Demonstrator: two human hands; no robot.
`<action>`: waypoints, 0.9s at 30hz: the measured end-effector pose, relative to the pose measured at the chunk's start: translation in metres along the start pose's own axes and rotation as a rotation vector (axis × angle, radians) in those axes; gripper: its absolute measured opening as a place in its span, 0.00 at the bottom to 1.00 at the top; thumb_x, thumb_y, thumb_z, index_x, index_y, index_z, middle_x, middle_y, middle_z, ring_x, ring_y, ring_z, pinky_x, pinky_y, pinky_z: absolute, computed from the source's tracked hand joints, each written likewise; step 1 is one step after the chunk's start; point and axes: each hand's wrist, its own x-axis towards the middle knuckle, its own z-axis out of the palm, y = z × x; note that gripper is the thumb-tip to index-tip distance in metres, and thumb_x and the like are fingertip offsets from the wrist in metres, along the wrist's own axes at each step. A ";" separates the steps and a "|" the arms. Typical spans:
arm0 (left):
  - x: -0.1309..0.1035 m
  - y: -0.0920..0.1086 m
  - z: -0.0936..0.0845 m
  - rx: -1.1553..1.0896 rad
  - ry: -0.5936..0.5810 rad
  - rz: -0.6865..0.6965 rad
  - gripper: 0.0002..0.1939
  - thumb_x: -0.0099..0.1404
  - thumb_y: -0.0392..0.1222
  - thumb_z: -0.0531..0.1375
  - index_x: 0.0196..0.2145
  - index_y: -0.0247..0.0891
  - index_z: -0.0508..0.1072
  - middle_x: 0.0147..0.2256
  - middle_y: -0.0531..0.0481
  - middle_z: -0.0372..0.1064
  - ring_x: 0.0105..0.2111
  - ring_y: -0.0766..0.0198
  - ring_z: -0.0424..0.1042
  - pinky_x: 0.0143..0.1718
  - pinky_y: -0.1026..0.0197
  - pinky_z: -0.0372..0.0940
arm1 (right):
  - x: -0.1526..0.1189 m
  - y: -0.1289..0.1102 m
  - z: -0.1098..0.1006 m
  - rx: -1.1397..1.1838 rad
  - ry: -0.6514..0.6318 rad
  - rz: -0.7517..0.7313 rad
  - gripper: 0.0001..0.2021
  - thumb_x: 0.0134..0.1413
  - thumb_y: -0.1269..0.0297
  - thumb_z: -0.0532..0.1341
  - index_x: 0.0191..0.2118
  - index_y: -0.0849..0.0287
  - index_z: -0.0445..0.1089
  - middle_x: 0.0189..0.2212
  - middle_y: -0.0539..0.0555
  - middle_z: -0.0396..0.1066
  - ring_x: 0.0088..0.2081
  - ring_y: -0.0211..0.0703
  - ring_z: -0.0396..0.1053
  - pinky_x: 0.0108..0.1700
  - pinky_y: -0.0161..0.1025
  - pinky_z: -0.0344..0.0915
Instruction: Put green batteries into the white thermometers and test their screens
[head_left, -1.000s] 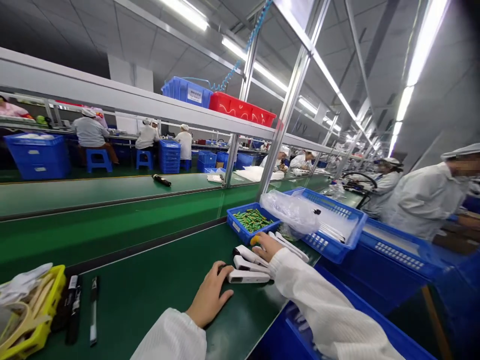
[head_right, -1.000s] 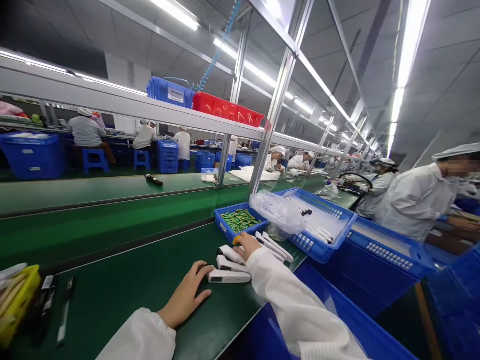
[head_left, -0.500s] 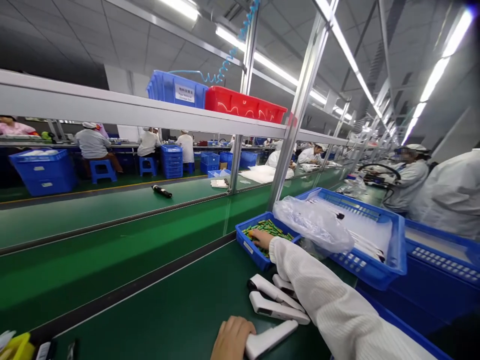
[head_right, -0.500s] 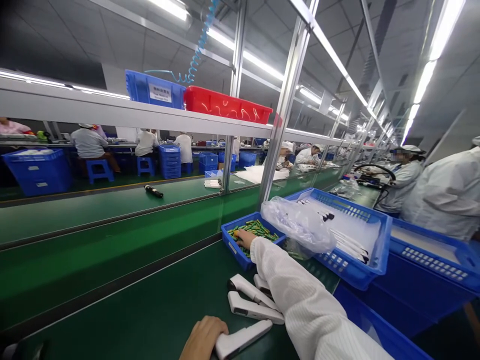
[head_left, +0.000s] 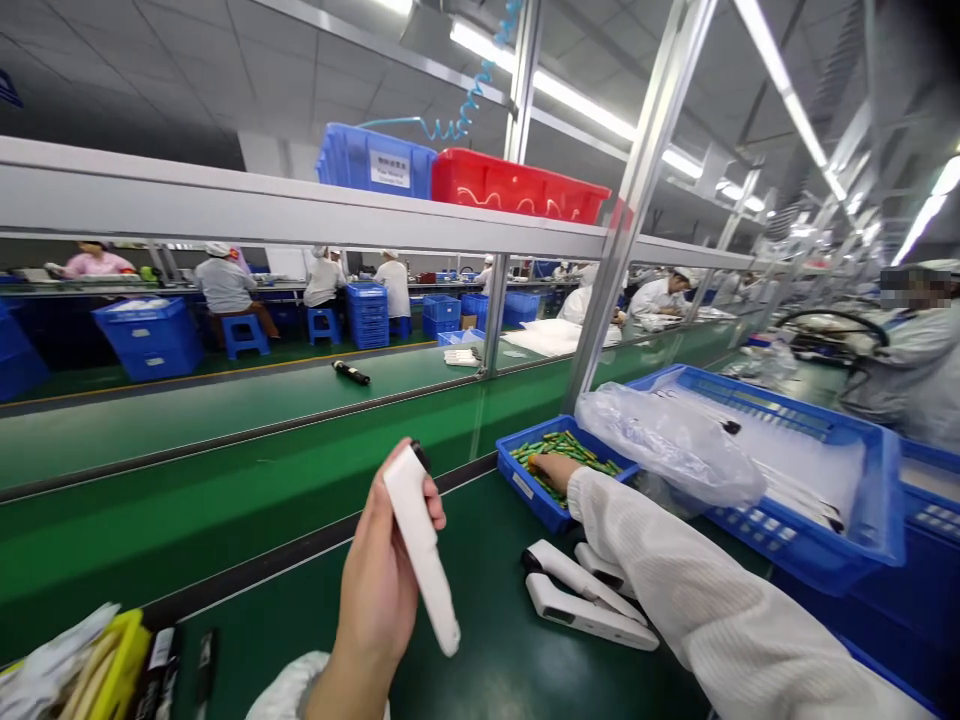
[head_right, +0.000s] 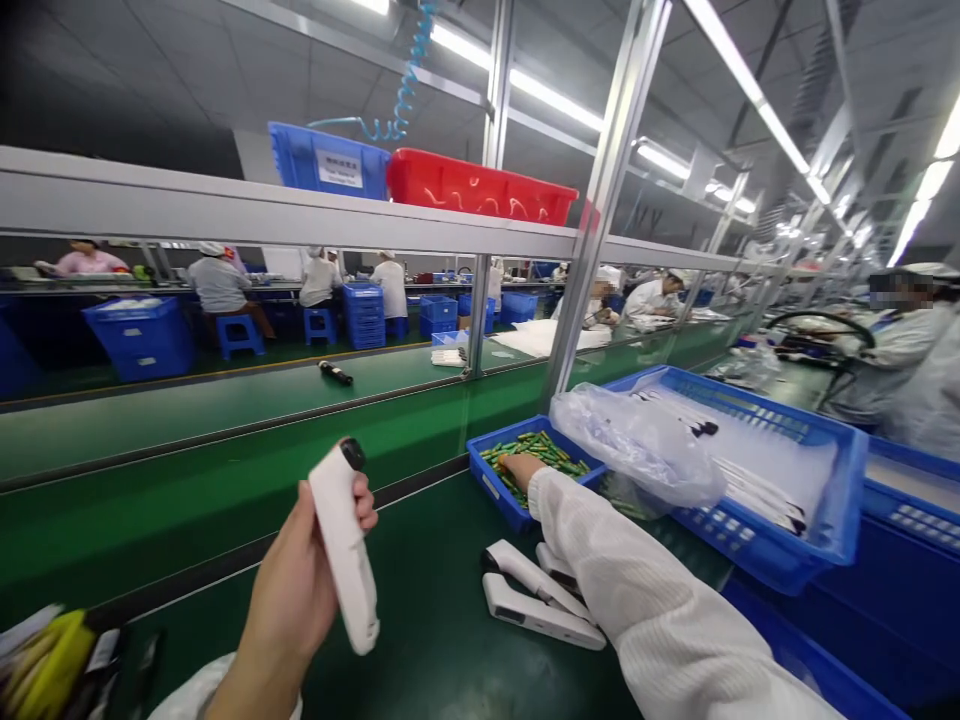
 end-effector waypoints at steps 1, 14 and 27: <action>-0.001 0.012 0.004 -0.058 0.024 0.024 0.17 0.71 0.47 0.47 0.47 0.36 0.69 0.31 0.47 0.66 0.26 0.67 0.64 0.27 0.66 0.66 | -0.003 -0.005 -0.004 -0.011 0.016 0.005 0.10 0.61 0.61 0.59 0.41 0.64 0.70 0.40 0.54 0.72 0.41 0.43 0.71 0.46 0.47 0.68; -0.004 0.050 -0.011 -0.330 -0.138 0.170 0.21 0.73 0.43 0.41 0.52 0.30 0.65 0.24 0.54 0.52 0.20 0.72 0.55 0.21 0.70 0.60 | -0.151 -0.177 -0.065 0.753 0.595 -0.588 0.10 0.62 0.60 0.54 0.42 0.55 0.71 0.36 0.53 0.72 0.35 0.41 0.70 0.35 0.34 0.68; -0.009 0.042 -0.002 -0.283 0.039 0.323 0.21 0.72 0.48 0.42 0.51 0.37 0.68 0.23 0.53 0.54 0.22 0.69 0.57 0.25 0.67 0.63 | -0.145 -0.233 -0.039 0.983 -0.164 -0.620 0.07 0.47 0.63 0.68 0.26 0.58 0.71 0.23 0.47 0.67 0.26 0.34 0.62 0.29 0.29 0.62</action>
